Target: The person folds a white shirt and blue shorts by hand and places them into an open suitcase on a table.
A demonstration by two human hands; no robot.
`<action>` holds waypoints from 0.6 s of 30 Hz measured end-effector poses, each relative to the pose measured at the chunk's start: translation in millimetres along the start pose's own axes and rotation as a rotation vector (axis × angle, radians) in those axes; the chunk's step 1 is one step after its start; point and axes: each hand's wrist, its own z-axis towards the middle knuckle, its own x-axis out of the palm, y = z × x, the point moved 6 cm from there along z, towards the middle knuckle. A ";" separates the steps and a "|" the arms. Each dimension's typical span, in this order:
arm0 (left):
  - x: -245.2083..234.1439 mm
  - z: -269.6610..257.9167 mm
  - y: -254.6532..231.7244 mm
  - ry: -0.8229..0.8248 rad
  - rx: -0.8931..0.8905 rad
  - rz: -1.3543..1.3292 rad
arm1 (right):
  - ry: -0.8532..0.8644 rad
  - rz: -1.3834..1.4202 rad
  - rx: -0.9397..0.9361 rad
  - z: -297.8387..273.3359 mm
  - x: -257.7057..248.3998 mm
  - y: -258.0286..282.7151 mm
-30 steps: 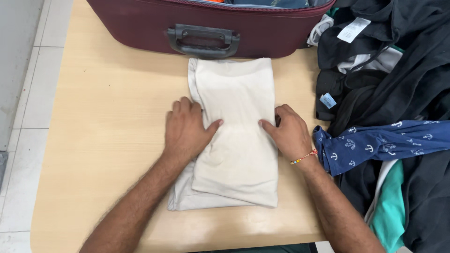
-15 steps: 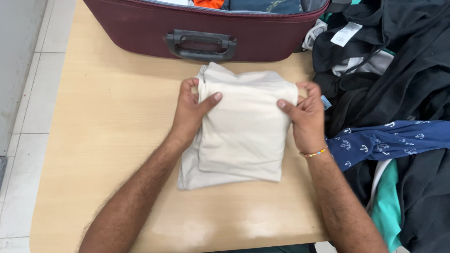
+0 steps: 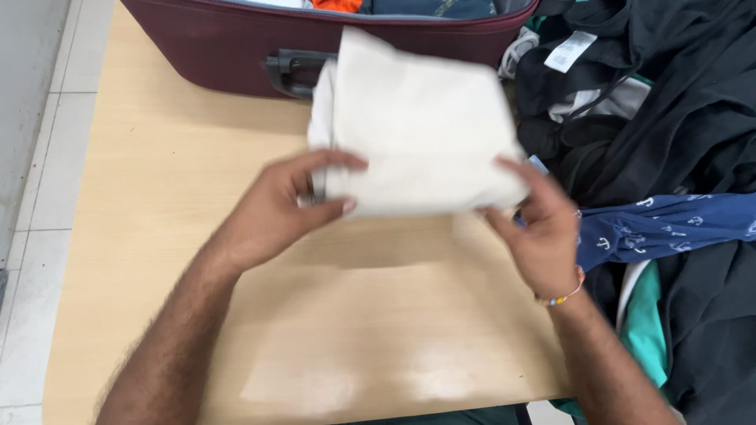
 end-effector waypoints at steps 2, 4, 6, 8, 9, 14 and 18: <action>12.2 -8.3 26.1 0.146 -0.218 0.092 | 0.218 -0.128 0.070 -15.7 10.0 -12.5; 13.4 -18.8 43.3 0.268 -0.381 0.200 | 0.436 -0.253 0.137 -24.8 22.1 -18.9; 10.4 -31.9 49.8 0.368 -0.486 0.316 | 0.509 -0.461 0.290 -26.0 13.8 -17.0; -5.6 -29.6 43.2 0.226 -0.495 0.386 | 0.510 -0.671 0.446 -19.3 -1.0 -7.3; -12.9 -29.2 40.2 0.150 -0.500 0.416 | 0.487 -0.777 0.525 -14.5 -7.3 -3.6; 18.6 -2.9 10.8 -0.321 0.208 0.554 | 0.253 -0.637 -0.159 5.3 29.5 21.3; 94.3 20.2 35.5 -0.254 0.372 0.702 | 0.404 -0.842 -0.279 14.3 94.0 -22.2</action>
